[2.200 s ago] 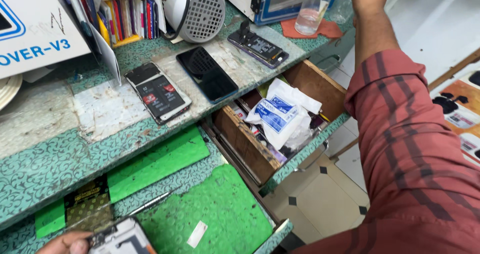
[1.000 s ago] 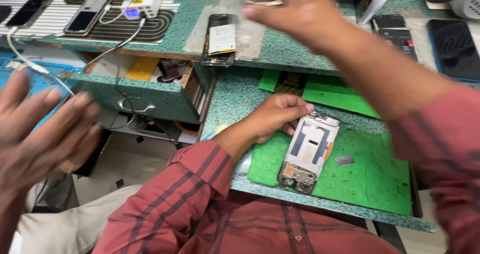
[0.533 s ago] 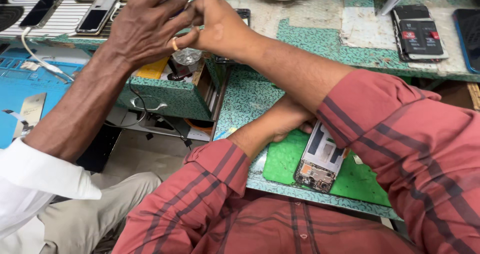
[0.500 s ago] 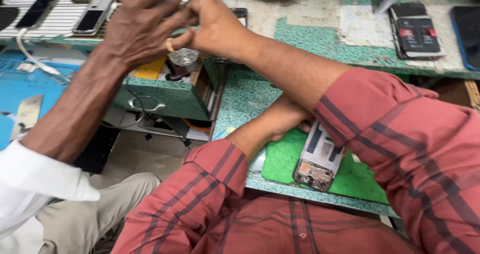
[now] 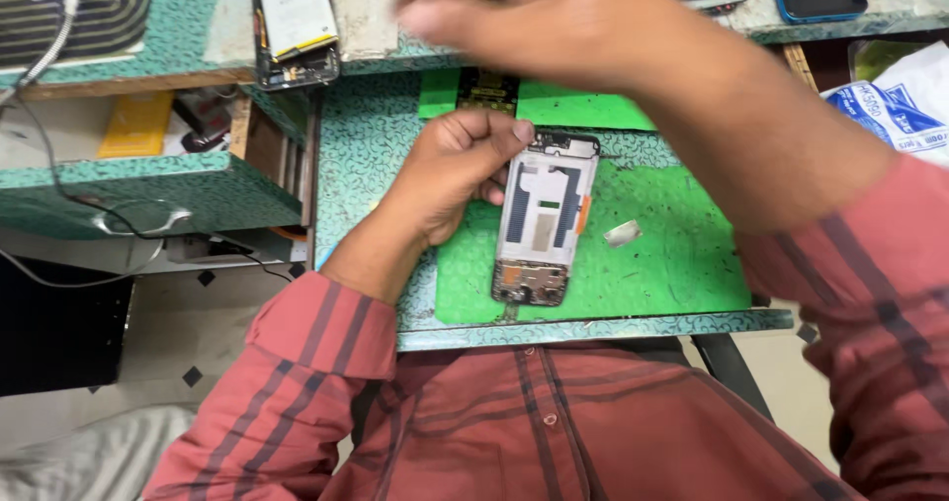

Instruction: The person repairs a disassembled smartphone at a workbench. They use a screwdriver to remove and tighten screws, pry at the frame, peel a protective sheet from a replacement back cover, press the cover onto the phone body, and press along the edges to seat it.

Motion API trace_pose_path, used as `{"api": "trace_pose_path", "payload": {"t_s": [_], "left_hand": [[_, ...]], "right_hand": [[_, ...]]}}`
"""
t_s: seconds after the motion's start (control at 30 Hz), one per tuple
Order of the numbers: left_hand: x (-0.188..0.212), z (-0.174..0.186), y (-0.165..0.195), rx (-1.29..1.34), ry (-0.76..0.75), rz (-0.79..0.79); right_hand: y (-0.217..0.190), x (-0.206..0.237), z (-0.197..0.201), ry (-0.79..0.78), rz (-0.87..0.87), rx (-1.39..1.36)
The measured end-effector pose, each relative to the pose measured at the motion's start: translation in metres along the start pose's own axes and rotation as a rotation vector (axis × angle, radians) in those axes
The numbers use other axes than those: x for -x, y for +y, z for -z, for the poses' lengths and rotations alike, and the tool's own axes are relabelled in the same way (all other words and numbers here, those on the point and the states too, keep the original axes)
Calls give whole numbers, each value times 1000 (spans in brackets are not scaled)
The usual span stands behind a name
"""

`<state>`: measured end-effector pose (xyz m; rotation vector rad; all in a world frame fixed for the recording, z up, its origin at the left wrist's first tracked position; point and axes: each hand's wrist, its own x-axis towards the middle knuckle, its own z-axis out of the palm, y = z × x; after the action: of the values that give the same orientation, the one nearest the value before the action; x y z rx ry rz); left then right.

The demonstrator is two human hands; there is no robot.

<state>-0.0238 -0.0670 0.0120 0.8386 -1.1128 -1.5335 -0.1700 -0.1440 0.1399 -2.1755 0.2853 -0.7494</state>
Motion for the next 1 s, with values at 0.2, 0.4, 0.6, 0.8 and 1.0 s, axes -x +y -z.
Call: {"api": "trace_pose_path", "payload": {"t_s": [0.2,0.4,0.6,0.8,1.0], "left_hand": [[1,4,11,29,16,-96],[-6,4,6,117,56,-34],[-14,6,-2,86,40,-56],[-14,-2,-3,-131,-46,-80],[-16,-5,-5,-535,-33,-114]], "right_hand": [[30,81,9,214,-213,-184],[69,107,-17,189,-385,-349],[85,119,-28,263,-393,-396],[109,124,-22,368,-301,-408],[112,127,-26,214,-305,-228]]}}
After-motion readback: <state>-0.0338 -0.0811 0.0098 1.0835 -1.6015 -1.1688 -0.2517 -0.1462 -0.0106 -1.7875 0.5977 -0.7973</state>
